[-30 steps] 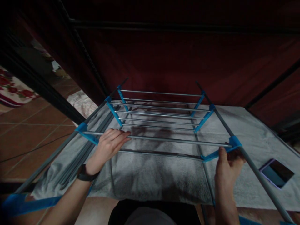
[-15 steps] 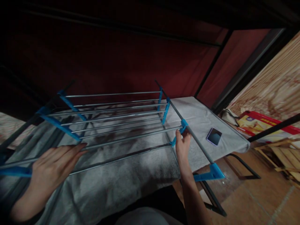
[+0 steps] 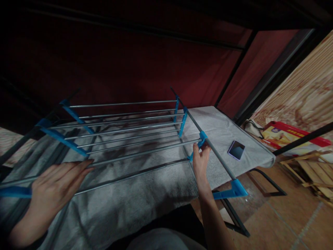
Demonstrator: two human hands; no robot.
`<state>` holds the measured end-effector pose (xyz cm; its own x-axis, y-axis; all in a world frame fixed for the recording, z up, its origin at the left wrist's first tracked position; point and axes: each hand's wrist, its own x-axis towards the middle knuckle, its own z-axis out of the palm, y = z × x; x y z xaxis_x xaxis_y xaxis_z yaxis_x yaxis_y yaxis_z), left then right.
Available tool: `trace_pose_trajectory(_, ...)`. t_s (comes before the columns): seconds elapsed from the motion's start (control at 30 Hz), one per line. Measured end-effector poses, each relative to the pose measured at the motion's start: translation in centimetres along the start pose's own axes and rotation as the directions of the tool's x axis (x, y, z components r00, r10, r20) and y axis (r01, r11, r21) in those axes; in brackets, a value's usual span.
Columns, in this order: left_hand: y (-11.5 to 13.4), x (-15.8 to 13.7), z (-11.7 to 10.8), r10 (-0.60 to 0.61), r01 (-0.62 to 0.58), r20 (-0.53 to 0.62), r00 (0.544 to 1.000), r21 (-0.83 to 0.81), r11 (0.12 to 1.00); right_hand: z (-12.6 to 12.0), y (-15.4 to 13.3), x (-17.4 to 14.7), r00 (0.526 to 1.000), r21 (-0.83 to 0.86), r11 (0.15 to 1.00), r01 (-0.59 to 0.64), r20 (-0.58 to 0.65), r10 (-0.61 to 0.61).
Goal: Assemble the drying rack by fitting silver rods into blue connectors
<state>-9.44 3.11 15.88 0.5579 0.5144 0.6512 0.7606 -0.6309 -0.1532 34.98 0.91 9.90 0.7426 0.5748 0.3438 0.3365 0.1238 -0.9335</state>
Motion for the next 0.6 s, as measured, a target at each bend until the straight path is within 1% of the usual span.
trace_pose_trajectory(0.1,0.04,0.03,-0.07,0.006,-0.006,-0.007,1.0,0.005,1.0,-0.02,-0.01,0.04,1.0,-0.008,1.0,0.011,0.003,-0.011)
trace_pose_trajectory(0.3,-0.06,-0.18,-0.12,-0.027,0.027,0.001,1.0,-0.018,0.999,0.0,-0.09,-0.05,1.0,-0.016,1.0,-0.002,0.006,0.002)
trace_pose_trajectory(0.6,-0.23,-0.44,-0.05,-0.017,0.017,0.009,1.0,-0.001,1.0,0.09,-0.36,-0.21,1.0,-0.008,1.0,-0.005,-0.002,0.005)
